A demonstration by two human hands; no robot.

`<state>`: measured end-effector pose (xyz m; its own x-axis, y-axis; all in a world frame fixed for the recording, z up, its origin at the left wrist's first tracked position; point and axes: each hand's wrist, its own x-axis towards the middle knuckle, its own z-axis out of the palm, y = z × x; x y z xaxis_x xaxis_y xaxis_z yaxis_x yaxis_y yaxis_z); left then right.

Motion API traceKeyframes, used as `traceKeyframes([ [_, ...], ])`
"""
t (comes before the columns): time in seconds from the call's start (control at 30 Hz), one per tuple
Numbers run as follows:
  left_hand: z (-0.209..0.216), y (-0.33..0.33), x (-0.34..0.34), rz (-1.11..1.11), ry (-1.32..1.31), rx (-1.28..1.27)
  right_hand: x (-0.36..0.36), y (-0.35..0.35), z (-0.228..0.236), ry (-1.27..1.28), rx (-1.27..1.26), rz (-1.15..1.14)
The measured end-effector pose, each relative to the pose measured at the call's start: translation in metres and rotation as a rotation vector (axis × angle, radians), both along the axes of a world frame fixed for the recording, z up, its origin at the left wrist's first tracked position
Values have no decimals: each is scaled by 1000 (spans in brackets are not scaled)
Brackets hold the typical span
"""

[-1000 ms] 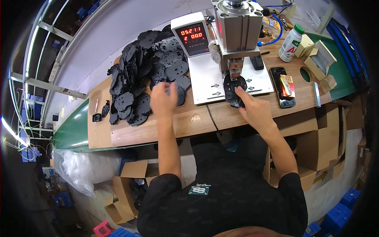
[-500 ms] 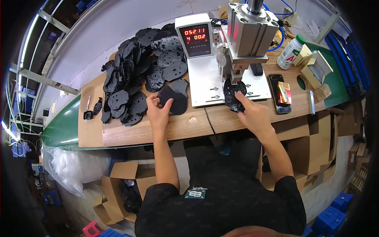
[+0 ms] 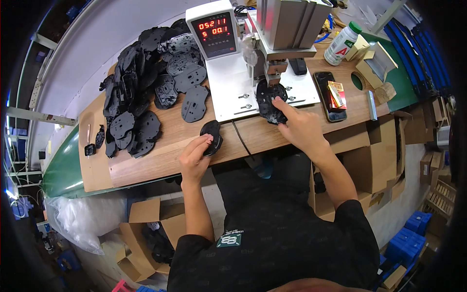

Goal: Operating a pneumatic press machine to process or assemble plastic components for computer mice.

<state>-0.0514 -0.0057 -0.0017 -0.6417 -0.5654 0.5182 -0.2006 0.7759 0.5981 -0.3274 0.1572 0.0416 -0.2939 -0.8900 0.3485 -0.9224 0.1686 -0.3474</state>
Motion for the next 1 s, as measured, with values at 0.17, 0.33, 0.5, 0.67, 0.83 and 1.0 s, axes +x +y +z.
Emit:
traceKeyframes([
  [0.17,3,2,2,9,-41,-92,0,5,-4,-16,-21,-2],
  [0.33,19,-5,-27,-190,33,-245,-6,7,2,-185,-110,14],
  [0.5,50,-2,-95,-485,38,-499,-20,52,34,-705,-273,-151],
  [0.67,41,-4,-147,-526,30,-542,-14,156,-24,-955,-399,-611],
  [0.83,28,3,-158,-446,19,-479,-18,279,-104,-793,-307,-1069],
  [1.0,25,10,-158,-434,9,-432,-38,349,-167,-503,71,-1226],
])
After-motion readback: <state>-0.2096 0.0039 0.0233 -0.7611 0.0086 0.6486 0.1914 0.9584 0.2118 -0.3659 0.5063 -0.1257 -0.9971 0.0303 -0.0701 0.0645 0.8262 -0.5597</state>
